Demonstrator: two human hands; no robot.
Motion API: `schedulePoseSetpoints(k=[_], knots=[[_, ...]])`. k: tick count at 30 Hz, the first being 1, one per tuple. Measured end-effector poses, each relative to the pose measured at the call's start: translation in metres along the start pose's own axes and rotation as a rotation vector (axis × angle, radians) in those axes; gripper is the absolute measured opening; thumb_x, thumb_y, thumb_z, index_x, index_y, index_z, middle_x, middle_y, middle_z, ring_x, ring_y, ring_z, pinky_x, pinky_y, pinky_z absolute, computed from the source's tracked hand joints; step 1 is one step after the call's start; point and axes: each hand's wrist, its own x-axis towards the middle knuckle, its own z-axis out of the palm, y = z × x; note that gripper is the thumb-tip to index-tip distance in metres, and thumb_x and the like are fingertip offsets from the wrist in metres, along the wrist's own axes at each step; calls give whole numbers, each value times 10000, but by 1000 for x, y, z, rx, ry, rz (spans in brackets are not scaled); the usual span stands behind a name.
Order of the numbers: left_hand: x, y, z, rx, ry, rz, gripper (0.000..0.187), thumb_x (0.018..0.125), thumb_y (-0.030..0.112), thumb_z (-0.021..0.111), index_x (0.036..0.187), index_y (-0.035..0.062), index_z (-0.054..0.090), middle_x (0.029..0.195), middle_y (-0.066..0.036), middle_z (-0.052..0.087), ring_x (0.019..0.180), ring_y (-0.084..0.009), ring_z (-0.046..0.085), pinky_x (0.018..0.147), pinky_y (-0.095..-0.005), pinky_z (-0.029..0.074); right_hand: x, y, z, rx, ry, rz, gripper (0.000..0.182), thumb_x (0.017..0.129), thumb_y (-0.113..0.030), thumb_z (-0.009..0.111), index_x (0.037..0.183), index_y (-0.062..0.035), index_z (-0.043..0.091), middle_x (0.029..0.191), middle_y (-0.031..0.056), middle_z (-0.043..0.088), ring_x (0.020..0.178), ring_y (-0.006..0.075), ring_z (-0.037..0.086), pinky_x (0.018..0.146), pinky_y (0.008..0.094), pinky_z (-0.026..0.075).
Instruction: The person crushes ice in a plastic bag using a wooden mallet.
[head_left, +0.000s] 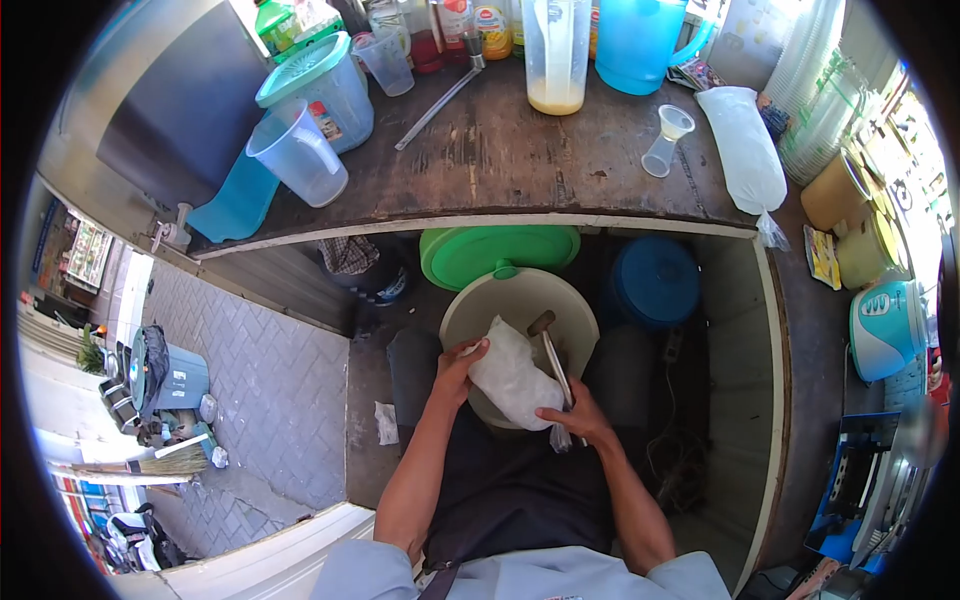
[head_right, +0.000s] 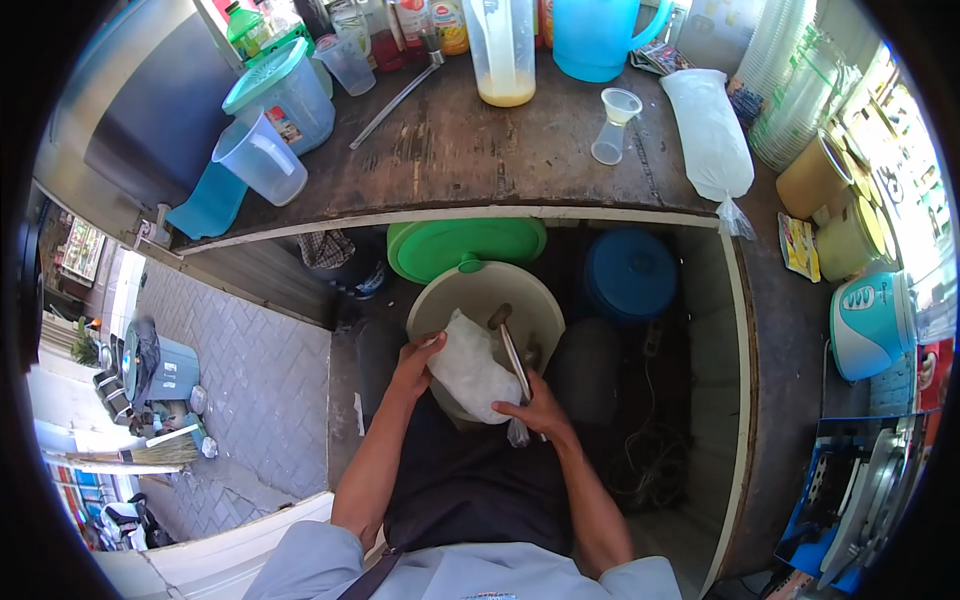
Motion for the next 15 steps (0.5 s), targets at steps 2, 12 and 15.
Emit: schedulePoseSetpoints(k=[2, 12, 15], knots=[[-3, -4, 9, 124, 190, 63, 519, 791, 222, 741, 1150, -86, 529, 1082, -165, 619, 1032, -274, 599, 927, -421, 469, 4, 12, 8, -68, 66, 120, 844, 676, -343, 815, 1294, 66, 409, 1212, 203, 547, 1149, 278, 526, 982, 361, 403], [-14, -61, -10, -594, 152, 65, 413, 878, 148, 587, 1227, -47, 484, 1227, -165, 546, 1162, -290, 521, 1029, -432, 398, 5, -7, 6, 154, 120, -67, 690, 695, -175, 806, 1250, 30, 450, 1149, 136, 567, 1062, 211, 551, 934, 335, 432], [-2, -82, -28, -609, 47, 182, 368, 897, 128, 511, 1237, -14, 489, 1227, -160, 548, 1142, -280, 538, 1013, -435, 418, 0, 0, 14, 52, 137, -55, 639, 701, -180, 800, 1218, 18, 482, 1119, 147, 592, 1036, 225, 574, 908, 345, 451]])
